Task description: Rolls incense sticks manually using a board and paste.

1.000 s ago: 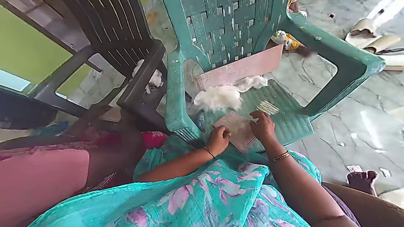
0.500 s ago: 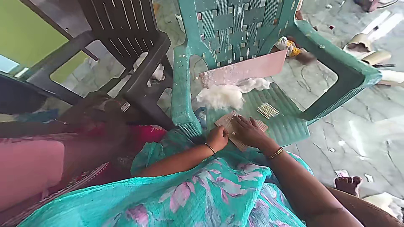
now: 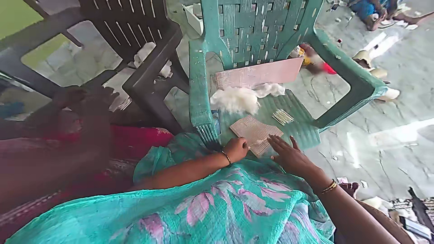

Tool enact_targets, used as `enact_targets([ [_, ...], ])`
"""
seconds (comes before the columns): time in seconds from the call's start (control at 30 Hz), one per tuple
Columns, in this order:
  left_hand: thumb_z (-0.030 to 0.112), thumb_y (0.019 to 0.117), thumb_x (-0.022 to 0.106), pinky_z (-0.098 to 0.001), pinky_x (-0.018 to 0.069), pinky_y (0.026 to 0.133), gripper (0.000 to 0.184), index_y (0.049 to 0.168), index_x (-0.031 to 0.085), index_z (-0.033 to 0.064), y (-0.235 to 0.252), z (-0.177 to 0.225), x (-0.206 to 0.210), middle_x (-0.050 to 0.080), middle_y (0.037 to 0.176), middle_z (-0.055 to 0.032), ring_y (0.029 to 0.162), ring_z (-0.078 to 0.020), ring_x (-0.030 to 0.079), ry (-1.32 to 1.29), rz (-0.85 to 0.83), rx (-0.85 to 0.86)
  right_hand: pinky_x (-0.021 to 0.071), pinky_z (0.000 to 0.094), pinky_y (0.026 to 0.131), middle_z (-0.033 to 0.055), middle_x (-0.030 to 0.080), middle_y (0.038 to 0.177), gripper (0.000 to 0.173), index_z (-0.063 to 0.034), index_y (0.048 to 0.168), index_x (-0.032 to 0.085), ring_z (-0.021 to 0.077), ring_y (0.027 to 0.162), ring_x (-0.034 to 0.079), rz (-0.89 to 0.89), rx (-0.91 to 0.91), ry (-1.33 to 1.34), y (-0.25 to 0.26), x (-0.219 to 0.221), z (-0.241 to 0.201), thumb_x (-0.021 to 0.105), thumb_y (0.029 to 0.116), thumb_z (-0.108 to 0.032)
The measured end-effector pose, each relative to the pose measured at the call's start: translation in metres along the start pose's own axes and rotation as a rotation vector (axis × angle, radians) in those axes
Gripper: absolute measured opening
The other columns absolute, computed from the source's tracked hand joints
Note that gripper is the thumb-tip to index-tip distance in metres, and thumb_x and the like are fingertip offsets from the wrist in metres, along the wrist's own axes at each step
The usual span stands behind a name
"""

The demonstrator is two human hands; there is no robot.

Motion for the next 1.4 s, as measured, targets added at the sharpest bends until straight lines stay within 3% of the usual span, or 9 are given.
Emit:
enact_targets([
  [0.23,0.018,0.1091,0.045,-0.0508,0.0487,0.103,0.033,0.121,0.064,-0.0064,0.003,-0.011,-0.019,0.067,0.118,-0.0246,0.116,-0.0350,0.065,0.001,0.124,-0.042,0.0080,0.0622,0.125,0.0083,0.027,0.169,0.061,-0.0101,0.161,0.034,0.0275,0.158,0.020,0.151,-0.018,-0.040,0.051,-0.019,-0.016,0.045,0.1088,-0.040],
  [0.37,0.019,0.1091,0.046,-0.0504,0.0480,0.105,0.033,0.122,0.064,-0.0058,0.005,-0.015,-0.020,0.067,0.121,-0.0239,0.118,-0.0343,0.065,0.022,0.125,-0.058,0.0023,0.0624,0.125,0.0063,0.023,0.171,0.062,-0.0118,0.163,0.030,0.0242,0.160,0.014,0.027,-0.067,-0.100,0.076,0.003,-0.028,0.042,0.1093,-0.042],
  [0.57,0.020,0.1074,0.051,-0.0498,0.0484,0.102,0.032,0.118,0.065,-0.0068,0.002,-0.010,-0.002,0.068,0.116,-0.0235,0.113,-0.0333,0.065,0.036,-0.002,-0.012,0.0000,0.0661,0.123,0.0063,0.022,0.171,0.063,-0.0103,0.163,0.028,0.0235,0.160,0.015,-0.055,-0.118,-0.104,0.036,0.023,-0.026,0.043,0.1084,-0.038],
  [0.7,0.020,0.1076,0.051,-0.0506,0.0483,0.100,0.032,0.118,0.065,-0.0073,-0.002,-0.003,0.010,0.067,0.114,-0.0242,0.111,-0.0341,0.065,0.046,-0.085,0.017,0.0058,0.0681,0.122,0.0049,0.035,0.167,0.055,-0.0112,0.158,0.041,0.0245,0.156,0.028,-0.020,-0.176,-0.107,0.001,0.022,-0.024,0.047,0.1065,-0.030],
  [0.77,0.021,0.1081,0.050,-0.0511,0.0487,0.099,0.033,0.117,0.065,-0.0074,-0.002,-0.003,0.008,0.067,0.112,-0.0242,0.109,-0.0346,0.065,0.026,-0.061,0.023,0.0124,0.0714,0.120,0.0080,0.048,0.158,0.049,-0.0080,0.150,0.053,0.0293,0.150,0.040,0.121,-0.233,-0.025,-0.009,0.009,-0.019,0.050,0.1040,-0.025],
  [0.83,0.020,0.1084,0.050,-0.0522,0.0491,0.099,0.033,0.118,0.064,-0.0077,0.000,-0.007,0.001,0.067,0.112,-0.0249,0.109,-0.0357,0.065,-0.004,0.002,0.018,0.0144,0.0720,0.120,0.0120,0.053,0.154,0.046,-0.0044,0.146,0.057,0.0337,0.148,0.043,0.229,-0.220,0.038,-0.007,-0.002,-0.007,0.052,0.1044,-0.023],
  [1.03,0.016,0.1075,0.050,-0.0520,0.0504,0.101,0.029,0.118,0.065,-0.0061,0.006,-0.019,-0.022,0.069,0.114,-0.0240,0.112,-0.0353,0.067,-0.035,0.175,-0.024,0.0157,0.0584,0.126,0.0117,0.040,0.163,0.052,-0.0052,0.154,0.046,0.0285,0.155,0.030,0.213,-0.126,-0.033,0.044,-0.012,-0.011,0.047,0.1084,-0.030],
  [1.23,0.017,0.1071,0.052,-0.0527,0.0490,0.104,0.030,0.120,0.065,-0.0062,0.011,-0.023,-0.022,0.068,0.119,-0.0247,0.117,-0.0366,0.065,0.040,0.160,-0.051,0.0059,0.0585,0.126,0.0072,0.026,0.170,0.062,-0.0098,0.162,0.032,0.0233,0.159,0.018,0.058,-0.147,-0.115,0.090,0.010,-0.036,0.042,0.1091,-0.041],
  [1.4,0.018,0.1057,0.056,-0.0524,0.0495,0.102,0.028,0.117,0.066,-0.0060,0.008,-0.020,-0.013,0.069,0.115,-0.0235,0.113,-0.0356,0.066,0.058,0.105,0.003,0.0069,0.0612,0.126,0.0070,0.026,0.170,0.060,-0.0106,0.162,0.030,0.0241,0.159,0.018,0.020,-0.140,-0.125,0.058,0.027,-0.039,0.040,0.1093,-0.037],
])
Point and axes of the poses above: each hand's wrist, its own y-axis towards the middle knuckle, its own x-axis out of the palm, z = x × y, the point moved 9 cm from there along y, towards the middle knuckle
